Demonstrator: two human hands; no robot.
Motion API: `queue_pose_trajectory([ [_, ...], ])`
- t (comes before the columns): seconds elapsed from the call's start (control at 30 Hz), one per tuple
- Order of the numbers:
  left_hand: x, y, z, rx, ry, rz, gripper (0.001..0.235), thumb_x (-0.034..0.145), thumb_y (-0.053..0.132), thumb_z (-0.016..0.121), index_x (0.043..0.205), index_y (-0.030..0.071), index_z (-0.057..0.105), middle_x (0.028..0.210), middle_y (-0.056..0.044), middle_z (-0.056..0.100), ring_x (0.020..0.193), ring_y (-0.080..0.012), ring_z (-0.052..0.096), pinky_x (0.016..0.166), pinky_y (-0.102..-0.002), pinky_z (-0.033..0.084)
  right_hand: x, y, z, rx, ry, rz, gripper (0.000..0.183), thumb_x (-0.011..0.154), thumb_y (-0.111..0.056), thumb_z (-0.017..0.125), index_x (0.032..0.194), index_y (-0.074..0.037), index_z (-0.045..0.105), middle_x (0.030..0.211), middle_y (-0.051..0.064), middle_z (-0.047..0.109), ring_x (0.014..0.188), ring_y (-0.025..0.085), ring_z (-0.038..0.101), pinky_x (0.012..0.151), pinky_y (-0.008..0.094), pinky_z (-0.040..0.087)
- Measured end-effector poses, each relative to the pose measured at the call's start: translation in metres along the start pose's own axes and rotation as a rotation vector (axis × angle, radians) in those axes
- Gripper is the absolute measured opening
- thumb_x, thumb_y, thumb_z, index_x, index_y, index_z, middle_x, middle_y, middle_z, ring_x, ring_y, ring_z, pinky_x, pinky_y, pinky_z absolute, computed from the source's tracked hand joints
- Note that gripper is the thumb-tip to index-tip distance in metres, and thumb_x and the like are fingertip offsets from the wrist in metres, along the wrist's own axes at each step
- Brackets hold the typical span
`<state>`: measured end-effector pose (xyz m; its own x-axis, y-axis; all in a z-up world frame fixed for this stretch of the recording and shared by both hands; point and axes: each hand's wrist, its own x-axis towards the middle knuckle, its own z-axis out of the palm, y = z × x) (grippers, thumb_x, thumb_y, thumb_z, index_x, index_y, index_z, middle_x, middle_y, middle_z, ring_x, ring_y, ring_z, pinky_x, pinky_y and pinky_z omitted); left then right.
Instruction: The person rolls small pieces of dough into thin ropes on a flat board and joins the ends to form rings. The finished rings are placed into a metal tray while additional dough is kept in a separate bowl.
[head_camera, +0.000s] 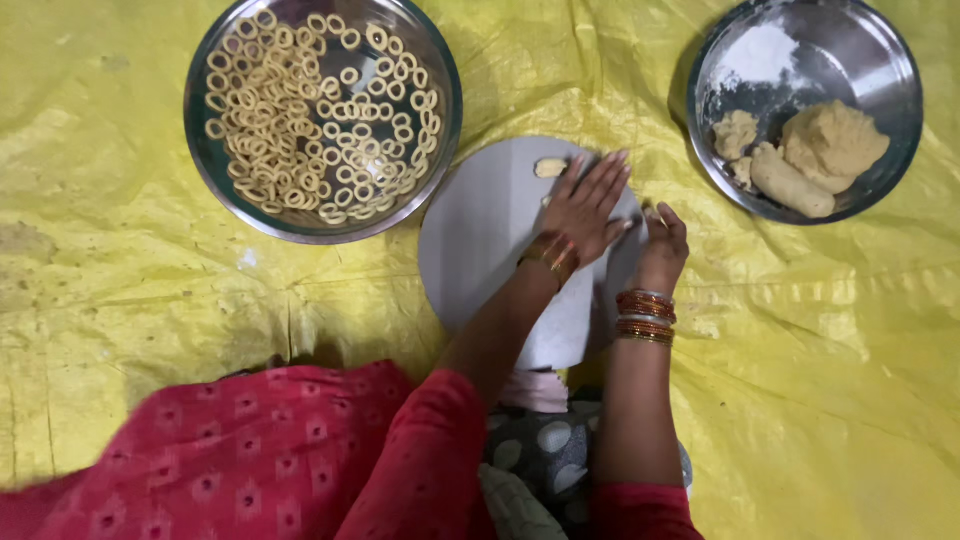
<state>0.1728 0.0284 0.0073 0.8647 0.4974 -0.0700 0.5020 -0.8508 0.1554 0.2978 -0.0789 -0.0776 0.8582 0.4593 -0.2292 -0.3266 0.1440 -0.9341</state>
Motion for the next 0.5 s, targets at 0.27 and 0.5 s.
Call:
queue_pose_trajectory([
  [0.27, -0.168, -0.009, 0.019, -0.149, 0.125, -0.047, 0.081, 0.096, 0.051, 0.052, 0.159, 0.004, 0.031, 0.168, -0.015, 0.026, 0.157, -0.0302, 0.018, 0.126, -0.050, 0.013, 0.001, 0.013, 0.002, -0.086, 0.098, -0.066, 0.022, 0.100, -0.002, 0.055, 0.118, -0.006, 0.068, 0.113, 0.007, 0.071, 0.108, 0.017, 0.066, 0.099, 0.031, 0.053],
  [0.5, -0.248, 0.010, 0.037, -0.210, 0.152, -0.149, 0.082, 0.098, 0.059, 0.043, 0.160, 0.009, 0.027, 0.169, -0.010, 0.024, 0.157, -0.0268, 0.016, 0.124, -0.058, 0.009, -0.004, 0.007, 0.005, -0.154, 0.116, -0.064, 0.018, 0.098, -0.007, 0.065, 0.116, -0.008, 0.069, 0.110, 0.005, 0.071, 0.103, 0.016, 0.064, 0.095, 0.031, 0.052],
])
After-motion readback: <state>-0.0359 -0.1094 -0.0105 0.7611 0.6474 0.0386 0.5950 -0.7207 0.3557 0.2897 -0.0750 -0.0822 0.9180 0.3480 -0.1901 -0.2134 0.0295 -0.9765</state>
